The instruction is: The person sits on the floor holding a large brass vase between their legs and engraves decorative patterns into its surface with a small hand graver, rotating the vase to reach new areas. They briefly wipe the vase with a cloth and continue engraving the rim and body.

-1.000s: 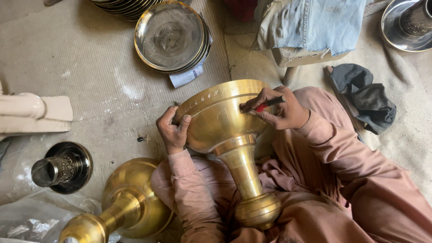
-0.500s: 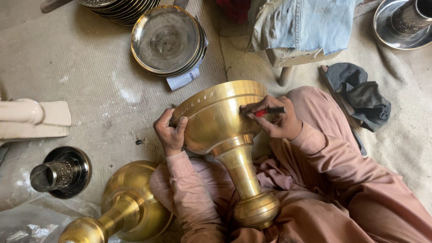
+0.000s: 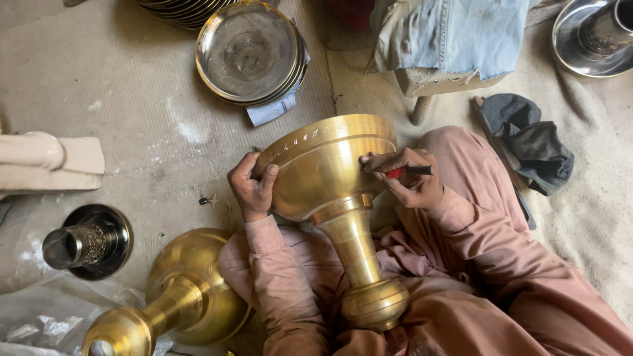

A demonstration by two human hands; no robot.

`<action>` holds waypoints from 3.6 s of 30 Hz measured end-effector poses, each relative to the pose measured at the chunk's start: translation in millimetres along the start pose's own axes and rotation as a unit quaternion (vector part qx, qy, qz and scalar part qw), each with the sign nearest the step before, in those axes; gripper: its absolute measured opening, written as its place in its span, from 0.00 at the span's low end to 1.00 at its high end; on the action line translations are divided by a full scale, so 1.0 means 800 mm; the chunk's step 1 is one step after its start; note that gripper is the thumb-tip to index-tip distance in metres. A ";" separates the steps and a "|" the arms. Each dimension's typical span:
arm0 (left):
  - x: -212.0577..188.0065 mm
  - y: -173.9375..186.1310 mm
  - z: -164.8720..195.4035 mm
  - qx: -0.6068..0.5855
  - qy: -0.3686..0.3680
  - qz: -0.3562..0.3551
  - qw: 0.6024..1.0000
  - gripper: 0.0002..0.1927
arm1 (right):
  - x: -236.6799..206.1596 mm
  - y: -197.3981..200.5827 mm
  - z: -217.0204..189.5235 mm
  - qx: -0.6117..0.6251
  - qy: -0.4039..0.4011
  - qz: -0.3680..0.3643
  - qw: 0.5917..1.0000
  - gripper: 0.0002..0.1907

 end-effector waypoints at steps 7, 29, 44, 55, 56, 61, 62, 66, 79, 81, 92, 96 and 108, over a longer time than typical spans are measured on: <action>-0.026 0.038 -0.034 -0.122 0.010 0.017 0.992 0.33 | -0.022 -0.002 0.029 0.121 -0.107 0.098 0.982 0.07; -0.032 0.029 -0.020 -0.108 0.029 -0.047 0.993 0.30 | -0.014 -0.055 -0.023 -0.022 -0.171 0.150 0.973 0.06; -0.030 0.039 -0.048 -0.111 0.006 -0.027 0.993 0.32 | 0.022 -0.104 -0.016 -0.030 -0.199 0.179 0.963 0.07; -0.029 0.040 -0.042 -0.090 -0.002 -0.029 0.996 0.31 | 0.029 -0.100 -0.021 -0.093 -0.176 0.146 0.969 0.08; -0.029 0.040 -0.042 -0.093 -0.002 -0.029 0.995 0.31 | 0.031 -0.099 -0.022 -0.091 -0.171 0.139 0.971 0.08; -0.030 0.037 -0.042 -0.100 0.008 -0.030 0.995 0.31 | 0.042 -0.097 -0.030 -0.131 -0.142 0.081 0.978 0.08; -0.030 0.037 -0.042 -0.100 0.011 -0.030 0.994 0.31 | 0.045 -0.097 -0.031 -0.138 -0.139 0.071 0.978 0.08; -0.030 0.037 -0.043 -0.098 0.007 -0.031 0.995 0.30 | 0.056 -0.096 -0.032 -0.162 -0.135 0.030 0.977 0.08; -0.030 0.038 -0.039 -0.104 0.009 -0.027 0.994 0.30 | 0.063 -0.103 -0.036 -0.123 -0.120 -0.055 0.984 0.04; -0.029 0.038 -0.036 -0.108 0.010 -0.031 0.994 0.30 | 0.058 -0.106 -0.041 -0.115 -0.133 -0.032 0.984 0.04; -0.029 0.039 -0.033 -0.112 0.010 -0.039 0.993 0.30 | 0.053 -0.117 -0.051 -0.145 -0.037 -0.059 0.987 0.07; -0.030 0.040 -0.036 -0.121 0.015 -0.037 0.992 0.30 | 0.057 -0.121 -0.048 -0.134 -0.021 -0.098 0.986 0.07; -0.030 0.038 -0.037 -0.124 0.020 -0.038 0.991 0.30 | 0.069 -0.121 -0.043 -0.079 0.006 -0.227 0.971 0.06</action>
Point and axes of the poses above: each hand's wrist, its own x-axis towards the middle knuckle, its own y-axis out of the back of the hand, z = x × y, the point moved 8 cm from there along x, towards the middle knuckle, and after that the axes turned 14 degrees about -x, right-handed, at the moved point
